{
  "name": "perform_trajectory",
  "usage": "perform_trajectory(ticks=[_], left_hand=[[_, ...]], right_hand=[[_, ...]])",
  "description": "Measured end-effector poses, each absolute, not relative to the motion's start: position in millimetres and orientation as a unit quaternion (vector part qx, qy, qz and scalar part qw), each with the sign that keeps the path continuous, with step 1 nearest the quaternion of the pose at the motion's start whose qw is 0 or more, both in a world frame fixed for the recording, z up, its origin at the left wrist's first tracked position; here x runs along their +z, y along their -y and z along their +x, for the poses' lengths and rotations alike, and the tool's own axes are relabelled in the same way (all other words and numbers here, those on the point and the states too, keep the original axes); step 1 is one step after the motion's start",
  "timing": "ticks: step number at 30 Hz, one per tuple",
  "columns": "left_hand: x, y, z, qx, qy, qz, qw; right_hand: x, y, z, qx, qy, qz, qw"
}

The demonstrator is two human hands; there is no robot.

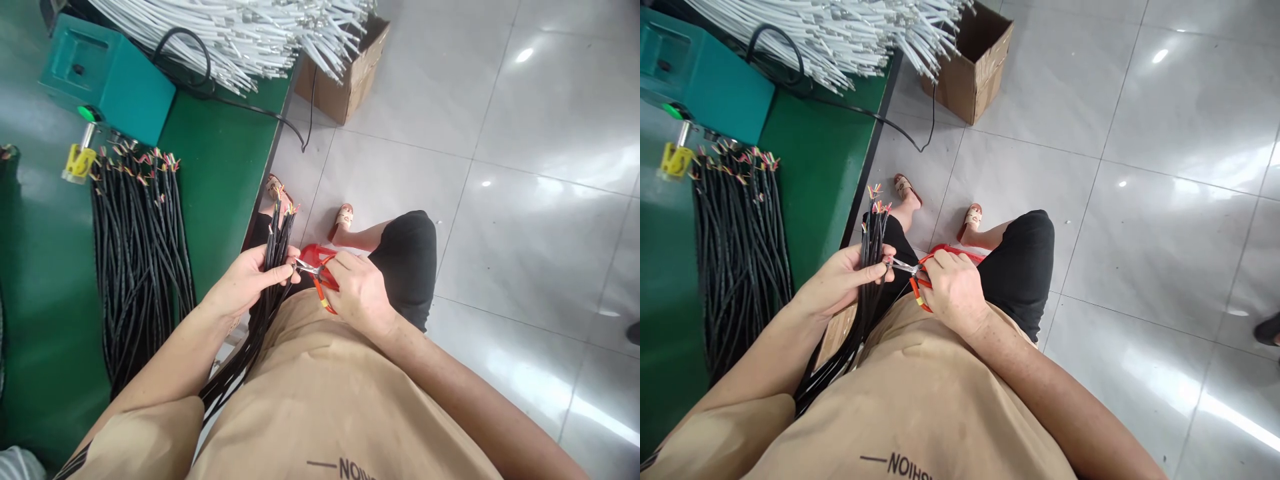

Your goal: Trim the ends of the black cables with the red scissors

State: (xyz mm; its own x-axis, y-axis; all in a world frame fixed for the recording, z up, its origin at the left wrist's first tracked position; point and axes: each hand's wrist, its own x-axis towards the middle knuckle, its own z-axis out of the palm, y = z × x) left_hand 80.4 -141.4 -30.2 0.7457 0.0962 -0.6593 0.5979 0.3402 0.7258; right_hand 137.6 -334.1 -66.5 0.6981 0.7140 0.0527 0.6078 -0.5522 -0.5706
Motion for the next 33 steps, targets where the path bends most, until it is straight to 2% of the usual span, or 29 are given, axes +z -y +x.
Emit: perform_trajectory(ticks=[7, 13, 22, 33], left_hand=[[-31.6, 140.3, 79.0, -0.173, -0.312, 0.555, 0.752], [-32.8, 139.7, 78.9, -0.178, -0.298, 0.561, 0.751], [-34.2, 140.0, 80.1, -0.17, -0.301, 0.568, 0.747], [-39.7, 136.7, 77.4, -0.184, -0.277, 0.561, 0.758]], right_hand=[[-63.7, 336.9, 142.9, 0.041, 0.434, -0.875, 0.212], [-62.7, 338.2, 141.7, 0.054, 0.432, -0.873, 0.22], [-59.0, 338.5, 141.0, 0.008, 0.428, -0.886, 0.178], [-62.2, 340.6, 142.9, 0.008, 0.432, -0.882, 0.19]])
